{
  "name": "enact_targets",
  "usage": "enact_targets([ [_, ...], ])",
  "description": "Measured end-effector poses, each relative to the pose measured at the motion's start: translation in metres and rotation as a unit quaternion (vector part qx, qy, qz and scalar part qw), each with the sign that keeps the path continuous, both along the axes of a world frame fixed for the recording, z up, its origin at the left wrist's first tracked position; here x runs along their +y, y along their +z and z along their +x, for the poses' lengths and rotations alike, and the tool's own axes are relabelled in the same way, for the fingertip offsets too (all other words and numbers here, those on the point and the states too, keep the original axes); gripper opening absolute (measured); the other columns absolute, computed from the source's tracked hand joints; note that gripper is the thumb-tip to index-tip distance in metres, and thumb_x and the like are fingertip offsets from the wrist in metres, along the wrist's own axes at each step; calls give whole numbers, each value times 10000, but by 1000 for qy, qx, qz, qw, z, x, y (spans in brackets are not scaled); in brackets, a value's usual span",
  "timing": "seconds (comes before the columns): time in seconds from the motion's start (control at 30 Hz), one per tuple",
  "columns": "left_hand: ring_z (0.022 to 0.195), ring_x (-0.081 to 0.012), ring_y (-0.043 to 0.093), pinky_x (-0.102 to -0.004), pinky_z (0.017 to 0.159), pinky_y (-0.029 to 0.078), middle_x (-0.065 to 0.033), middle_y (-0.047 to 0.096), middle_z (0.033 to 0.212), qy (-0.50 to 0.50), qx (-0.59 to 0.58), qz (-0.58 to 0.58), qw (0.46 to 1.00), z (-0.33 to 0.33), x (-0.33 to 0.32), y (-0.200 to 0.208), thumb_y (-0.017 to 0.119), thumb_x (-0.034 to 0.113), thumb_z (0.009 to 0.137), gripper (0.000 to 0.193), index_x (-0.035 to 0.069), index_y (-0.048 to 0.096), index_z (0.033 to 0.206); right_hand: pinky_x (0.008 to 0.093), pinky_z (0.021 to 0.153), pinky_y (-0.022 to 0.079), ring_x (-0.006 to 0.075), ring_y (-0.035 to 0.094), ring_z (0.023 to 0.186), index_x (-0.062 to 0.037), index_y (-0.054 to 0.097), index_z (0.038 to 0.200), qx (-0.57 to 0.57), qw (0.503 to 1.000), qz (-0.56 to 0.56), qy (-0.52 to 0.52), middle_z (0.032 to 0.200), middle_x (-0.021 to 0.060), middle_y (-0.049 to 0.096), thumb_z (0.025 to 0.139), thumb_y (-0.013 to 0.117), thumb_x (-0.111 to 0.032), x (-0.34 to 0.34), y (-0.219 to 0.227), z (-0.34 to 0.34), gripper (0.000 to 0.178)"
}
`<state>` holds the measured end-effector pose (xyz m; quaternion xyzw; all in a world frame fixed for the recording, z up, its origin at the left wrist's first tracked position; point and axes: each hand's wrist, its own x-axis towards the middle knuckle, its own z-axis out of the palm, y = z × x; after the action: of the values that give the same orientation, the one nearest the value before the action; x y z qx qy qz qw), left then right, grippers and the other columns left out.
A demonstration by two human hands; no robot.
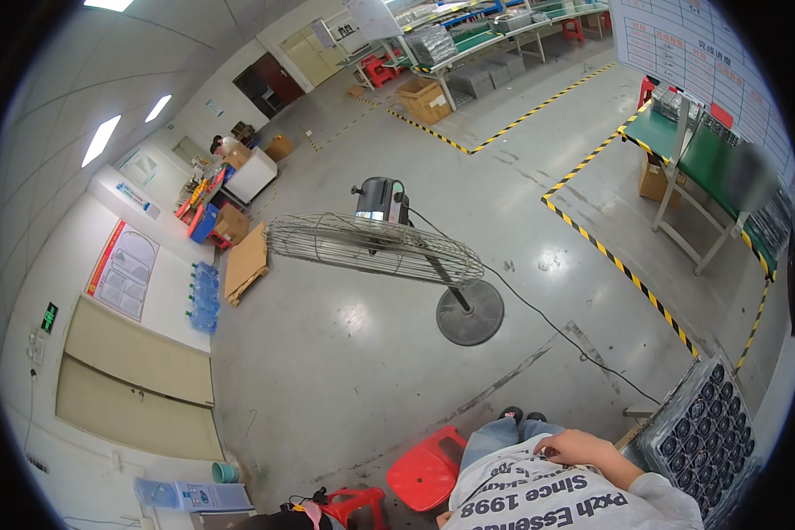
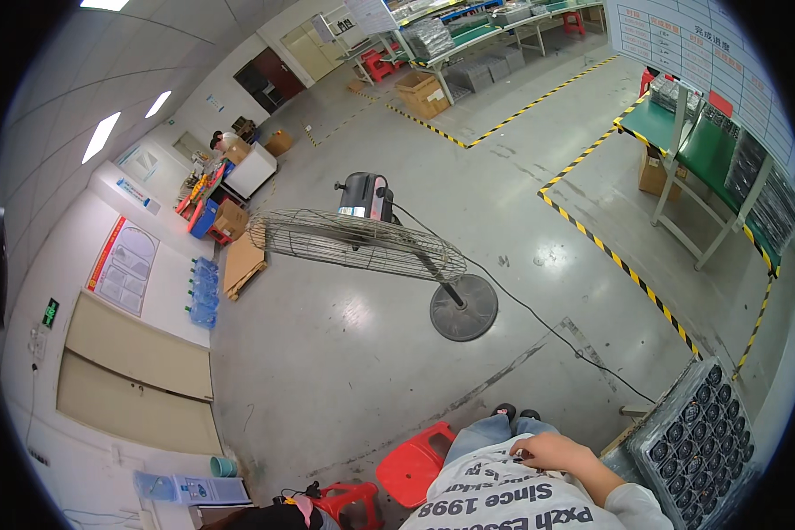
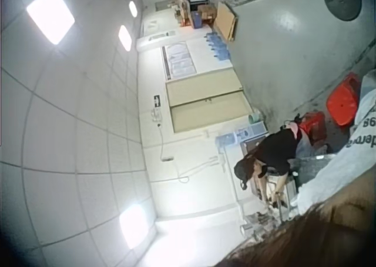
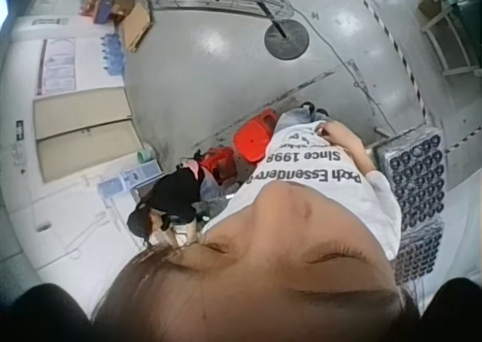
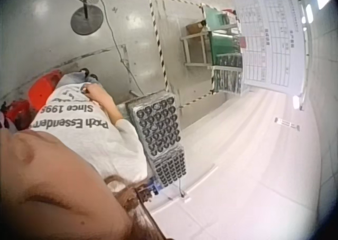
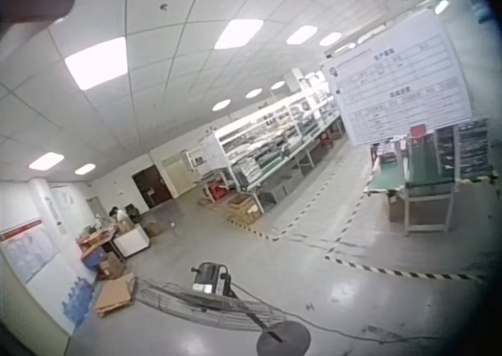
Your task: The person covers a tray of smartwatch components, applies adhesive stickers from a sheet onto the smartwatch cases by hand, wipes them with a cloth, and stands up.
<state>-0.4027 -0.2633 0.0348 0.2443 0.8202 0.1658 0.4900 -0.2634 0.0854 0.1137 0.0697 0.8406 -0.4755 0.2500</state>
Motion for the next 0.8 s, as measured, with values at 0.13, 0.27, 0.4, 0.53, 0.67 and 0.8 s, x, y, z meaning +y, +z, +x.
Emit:
enact_targets([
  [0.13,900,-338,644,-438,787,504,-158,674,994,-21,19,-7,1000,5,-1,-6,530,213,920,280,30,607,1117,388,766,532,283,684,867,-164,672,1098,-11,1000,7,7,911,82,724,847,644,-312,9,7,5,293],
  [0.27,896,-343,647,-443,782,507,-157,676,990,-38,45,-16,998,3,-3,-7,528,221,919,283,33,606,1116,385,751,534,284,693,839,-150,697,982,-117,988,88,46,867,75,730,783,682,-323,25,3,20,264],
  [0.4,893,-348,649,-448,777,510,-157,678,985,-78,64,-17,995,-2,-1,-11,525,230,919,287,37,606,1115,403,757,547,281,705,859,-135,743,925,-279,936,189,100,899,104,729,690,728,-317,37,-24,57,298],
  [0.53,890,-353,651,-454,772,512,-157,680,981,-127,90,-16,988,-23,4,-14,523,238,918,290,41,606,1114,421,827,539,319,677,982,-63,720,994,-271,905,325,-35,1059,163,699,711,719,-333,80,-2,77,391],
  [0.67,887,-358,653,-459,767,515,-157,682,976,-178,111,-30,977,-22,-8,-10,521,246,917,293,44,605,1113,431,819,516,344,637,934,-65,615,1133,201,827,421,-314,1027,171,664,811,657,-138,124,135,36,333],
  [0.8,884,-363,655,-464,762,518,-157,684,972,-208,140,-41,967,-32,-17,-2,518,254,917,297,48,605,1112,345,808,518,286,650,973,-20,589,1146,651,595,328,-337,1098,164,665,911,619,-225,84,273,8,313],
])
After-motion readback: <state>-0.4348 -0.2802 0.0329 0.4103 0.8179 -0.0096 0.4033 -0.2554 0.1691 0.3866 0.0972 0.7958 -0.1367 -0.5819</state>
